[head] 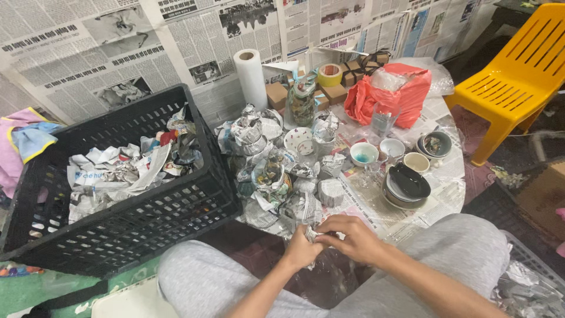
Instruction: The person sits on the floor and wraps small ceramic items, including cups and bowls, with newspaper. They fold the newspaper around each item and place the wrapped pieces on a nearby table.
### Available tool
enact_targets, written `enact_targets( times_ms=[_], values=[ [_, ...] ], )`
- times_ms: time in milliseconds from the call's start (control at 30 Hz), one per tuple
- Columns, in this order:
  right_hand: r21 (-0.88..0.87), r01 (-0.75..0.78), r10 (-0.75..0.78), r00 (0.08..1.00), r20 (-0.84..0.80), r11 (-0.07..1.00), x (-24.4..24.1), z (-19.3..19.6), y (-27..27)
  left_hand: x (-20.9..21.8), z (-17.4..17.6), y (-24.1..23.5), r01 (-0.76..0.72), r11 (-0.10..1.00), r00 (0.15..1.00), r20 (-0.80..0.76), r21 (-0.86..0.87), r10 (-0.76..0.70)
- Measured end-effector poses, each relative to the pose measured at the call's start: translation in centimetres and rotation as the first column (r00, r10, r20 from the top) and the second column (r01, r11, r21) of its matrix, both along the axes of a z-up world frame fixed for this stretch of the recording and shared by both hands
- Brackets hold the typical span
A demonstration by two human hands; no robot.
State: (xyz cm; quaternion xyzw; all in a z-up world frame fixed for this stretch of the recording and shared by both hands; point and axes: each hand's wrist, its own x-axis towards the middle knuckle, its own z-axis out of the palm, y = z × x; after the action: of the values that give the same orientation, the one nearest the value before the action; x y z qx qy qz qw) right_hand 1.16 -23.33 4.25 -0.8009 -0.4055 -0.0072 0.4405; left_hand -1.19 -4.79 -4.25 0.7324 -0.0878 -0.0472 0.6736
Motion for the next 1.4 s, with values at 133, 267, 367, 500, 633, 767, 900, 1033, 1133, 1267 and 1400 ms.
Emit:
enact_targets(
  times_ms=[133,267,367,500,633,767,900,1033,1133,1267,1400],
  values=[
    [0.000,0.022,-0.022,0.997,-0.079,1.000,0.0,0.1,-0.3,-0.2,1.8,0.4,0.089,0.989,0.936,-0.330,-0.120,-0.125],
    [0.018,0.055,-0.050,0.979,-0.199,0.998,-0.1,0.5,-1.0,0.4,3.8,2.9,0.350,0.824,0.767,-0.369,-0.446,-0.525],
    [0.068,0.033,-0.017,0.975,-0.222,0.997,0.0,0.4,-1.3,0.2,3.8,3.4,0.439,0.738,0.715,-0.298,-0.513,-0.632],
    [0.141,-0.019,0.061,0.952,-0.301,0.990,0.6,-0.1,-1.5,0.0,2.9,3.1,0.457,0.767,0.728,-0.306,-0.451,-0.614],
    [0.101,-0.012,0.039,0.961,-0.273,0.995,0.9,0.1,-1.5,-0.2,2.1,1.8,0.311,0.900,0.821,-0.391,-0.307,-0.417],
    [-0.013,0.103,-0.103,0.973,-0.208,0.995,0.4,0.8,-0.6,-0.2,0.9,-0.5,0.126,0.991,0.927,-0.350,-0.042,-0.133],
    [-0.119,0.257,-0.274,0.949,-0.153,0.959,-0.5,0.8,0.7,-0.1,-0.9,-1.3,-0.130,0.972,0.981,0.170,0.194,0.097],
    [0.006,0.287,-0.287,0.958,-0.016,0.958,-1.1,-0.5,1.1,0.2,-1.7,-1.2,-0.212,0.947,0.968,0.187,0.242,0.169],
    [0.026,0.300,-0.297,0.951,-0.080,0.954,-0.5,-1.2,0.9,0.4,-0.8,-1.2,-0.144,0.982,0.973,0.200,0.124,0.117],
    [0.006,0.347,-0.325,0.884,-0.337,0.938,1.4,-1.6,0.2,1.5,1.1,-0.4,0.063,0.977,0.971,-0.212,-0.206,-0.107],
    [0.169,0.258,-0.200,0.933,-0.298,0.951,1.8,-1.6,0.0,2.0,2.1,-0.5,0.098,0.992,0.992,0.092,-0.077,-0.091]
  ],
)
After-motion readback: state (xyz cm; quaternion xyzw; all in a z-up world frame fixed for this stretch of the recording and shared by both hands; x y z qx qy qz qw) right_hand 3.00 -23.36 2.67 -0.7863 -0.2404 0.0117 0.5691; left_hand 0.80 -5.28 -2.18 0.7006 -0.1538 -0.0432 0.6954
